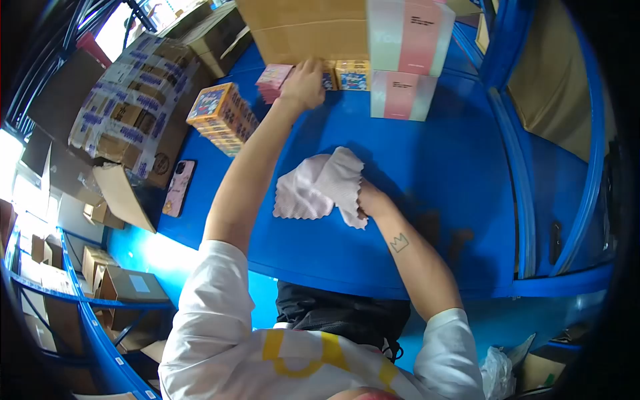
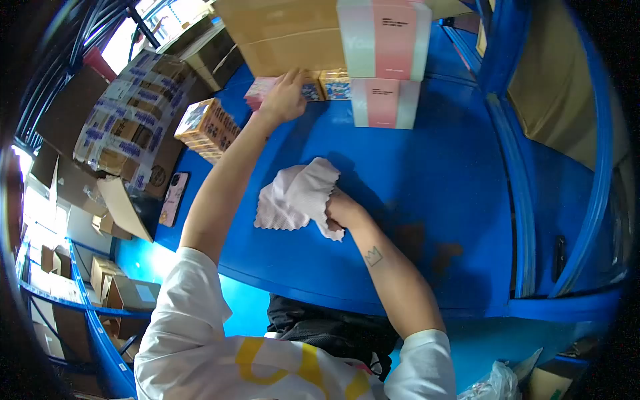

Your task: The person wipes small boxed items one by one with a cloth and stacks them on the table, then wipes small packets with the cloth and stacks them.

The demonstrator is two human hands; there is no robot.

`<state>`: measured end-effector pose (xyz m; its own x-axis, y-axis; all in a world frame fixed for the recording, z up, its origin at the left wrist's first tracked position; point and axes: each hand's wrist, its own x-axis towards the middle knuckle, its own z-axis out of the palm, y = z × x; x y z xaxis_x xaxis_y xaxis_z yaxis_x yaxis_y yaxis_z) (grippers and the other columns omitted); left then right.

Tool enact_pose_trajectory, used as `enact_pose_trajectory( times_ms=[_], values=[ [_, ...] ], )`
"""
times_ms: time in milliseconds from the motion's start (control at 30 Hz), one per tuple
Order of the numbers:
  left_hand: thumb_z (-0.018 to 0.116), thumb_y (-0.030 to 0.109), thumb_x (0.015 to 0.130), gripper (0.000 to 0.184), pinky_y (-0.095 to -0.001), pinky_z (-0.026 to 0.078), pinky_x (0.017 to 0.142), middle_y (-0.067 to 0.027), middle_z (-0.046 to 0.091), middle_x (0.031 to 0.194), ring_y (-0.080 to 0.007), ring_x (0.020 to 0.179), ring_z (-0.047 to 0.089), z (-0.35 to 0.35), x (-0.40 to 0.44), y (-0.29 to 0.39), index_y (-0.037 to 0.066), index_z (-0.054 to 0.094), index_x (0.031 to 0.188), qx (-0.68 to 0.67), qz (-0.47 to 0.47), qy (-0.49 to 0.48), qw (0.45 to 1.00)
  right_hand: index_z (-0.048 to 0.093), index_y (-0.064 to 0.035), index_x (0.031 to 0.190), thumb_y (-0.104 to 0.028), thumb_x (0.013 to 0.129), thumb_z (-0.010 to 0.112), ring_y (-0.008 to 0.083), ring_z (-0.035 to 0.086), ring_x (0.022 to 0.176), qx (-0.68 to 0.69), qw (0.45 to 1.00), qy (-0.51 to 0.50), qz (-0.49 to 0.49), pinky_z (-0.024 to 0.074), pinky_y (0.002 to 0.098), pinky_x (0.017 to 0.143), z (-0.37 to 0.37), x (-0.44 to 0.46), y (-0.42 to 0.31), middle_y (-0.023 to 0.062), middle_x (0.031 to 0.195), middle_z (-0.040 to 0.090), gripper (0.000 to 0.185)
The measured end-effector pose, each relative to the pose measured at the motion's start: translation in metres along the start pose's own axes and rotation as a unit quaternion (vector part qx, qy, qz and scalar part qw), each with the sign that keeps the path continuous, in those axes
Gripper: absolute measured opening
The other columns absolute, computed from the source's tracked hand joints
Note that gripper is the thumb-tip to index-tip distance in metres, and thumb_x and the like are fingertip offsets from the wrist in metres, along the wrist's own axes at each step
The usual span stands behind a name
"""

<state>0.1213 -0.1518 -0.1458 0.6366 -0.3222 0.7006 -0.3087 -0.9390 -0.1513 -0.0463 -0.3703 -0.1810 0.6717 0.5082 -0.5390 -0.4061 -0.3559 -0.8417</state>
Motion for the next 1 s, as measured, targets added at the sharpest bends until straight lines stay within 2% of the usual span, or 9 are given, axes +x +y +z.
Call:
enact_pose_trajectory(
  times_ms=[167,333,500,667,700,733,800,900,1000],
  values=[
    [0.06,0.008,0.075,0.03,-0.0426,0.047,0.088,-0.0154,0.061,0.107,-0.0351,0.103,0.055,0.028,0.003,-0.011,0.004,0.062,0.105,0.104,-0.083,-0.067,0.989,0.062,-0.0033,0.12,-0.016,0.09,0.059,0.0268,0.064,0.091,0.011,1.0,0.011,-0.021,0.0472,0.0356,0.087,-0.011,0.035,0.013,0.0146,0.109,0.068,0.033],
    [0.06,0.009,0.076,0.027,-0.0417,0.047,0.085,-0.0138,0.065,0.1,-0.0333,0.097,0.06,0.007,0.003,0.0,0.005,0.062,0.103,0.148,-0.044,-0.011,0.988,0.06,-0.0033,0.123,-0.017,0.091,0.06,0.0253,0.066,0.086,0.009,0.999,-0.007,-0.035,0.0512,0.0333,0.075,-0.003,0.065,0.047,0.0161,0.109,0.068,0.035],
    [0.062,0.011,0.077,0.022,-0.0393,0.047,0.084,-0.0109,0.069,0.089,-0.032,0.088,0.065,-0.043,0.002,0.01,0.006,0.063,0.099,0.086,-0.086,-0.068,0.99,0.059,-0.0034,0.125,-0.019,0.091,0.061,0.0238,0.067,0.08,-0.003,0.999,-0.02,-0.046,0.0551,0.031,0.062,0.006,0.099,0.066,0.0176,0.108,0.068,0.037],
    [0.062,0.005,0.084,0.028,-0.0375,0.053,0.07,-0.0142,0.068,0.101,-0.031,0.083,0.066,-0.135,-0.026,0.04,0.004,0.062,0.112,-0.214,-0.184,0.073,0.956,0.057,-0.0001,0.127,-0.022,0.094,0.059,0.0284,0.066,0.099,0.251,0.937,-0.133,-0.204,0.0536,0.0406,0.087,0.006,0.094,0.032,0.0156,0.118,0.065,0.04],
    [0.061,0.006,0.088,0.027,-0.0308,0.052,0.068,-0.0121,0.068,0.101,-0.0227,0.081,0.064,-0.137,-0.041,0.032,0.004,0.061,0.115,-0.229,-0.21,0.066,0.948,0.057,-0.0001,0.127,-0.022,0.094,0.059,0.0284,0.066,0.099,0.254,0.94,-0.085,-0.211,0.0536,0.0406,0.087,-0.019,0.051,0.013,0.0156,0.118,0.065,0.04],
    [0.059,0.01,0.092,0.024,-0.0238,0.049,0.067,-0.0093,0.066,0.1,-0.0161,0.08,0.061,-0.14,-0.056,0.031,0.005,0.061,0.115,-0.459,-0.253,0.037,0.851,0.058,-0.0011,0.122,-0.024,0.09,0.058,0.0278,0.065,0.091,0.25,0.964,0.057,-0.073,0.05,0.0398,0.078,0.011,0.037,-0.032,0.0137,0.108,0.064,0.039],
    [0.056,0.014,0.095,0.02,-0.0198,0.045,0.071,-0.0062,0.064,0.102,-0.012,0.082,0.057,-0.151,-0.076,0.046,0.005,0.06,0.113,-0.529,-0.264,-0.035,0.806,0.06,-0.0031,0.113,-0.027,0.083,0.057,0.0268,0.062,0.077,0.257,0.884,0.324,0.217,0.0426,0.0384,0.062,0.05,0.018,-0.108,0.0099,0.088,0.063,0.038],
    [0.051,0.012,0.097,0.024,-0.0261,0.045,0.084,-0.0108,0.06,0.11,-0.0177,0.093,0.057,-0.109,-0.107,0.078,0.003,0.054,0.12,-0.503,-0.186,-0.028,0.843,0.059,-0.0039,0.112,-0.026,0.083,0.057,0.0253,0.062,0.077,0.386,0.729,0.461,0.328,0.0427,0.0373,0.062,0.0,-0.003,-0.093,0.0092,0.09,0.063,0.037],
    [0.047,0.015,0.097,0.037,-0.0415,0.041,0.099,-0.0202,0.043,0.138,-0.0347,0.119,0.049,-0.088,-0.123,0.098,0.003,0.047,0.132,-0.223,-0.135,0.048,0.964,0.059,-0.005,0.112,-0.025,0.083,0.057,0.0232,0.062,0.077,0.538,0.494,0.504,0.461,0.0429,0.0356,0.062,-0.023,-0.013,-0.079,0.0081,0.093,0.063,0.035]
  ],
)
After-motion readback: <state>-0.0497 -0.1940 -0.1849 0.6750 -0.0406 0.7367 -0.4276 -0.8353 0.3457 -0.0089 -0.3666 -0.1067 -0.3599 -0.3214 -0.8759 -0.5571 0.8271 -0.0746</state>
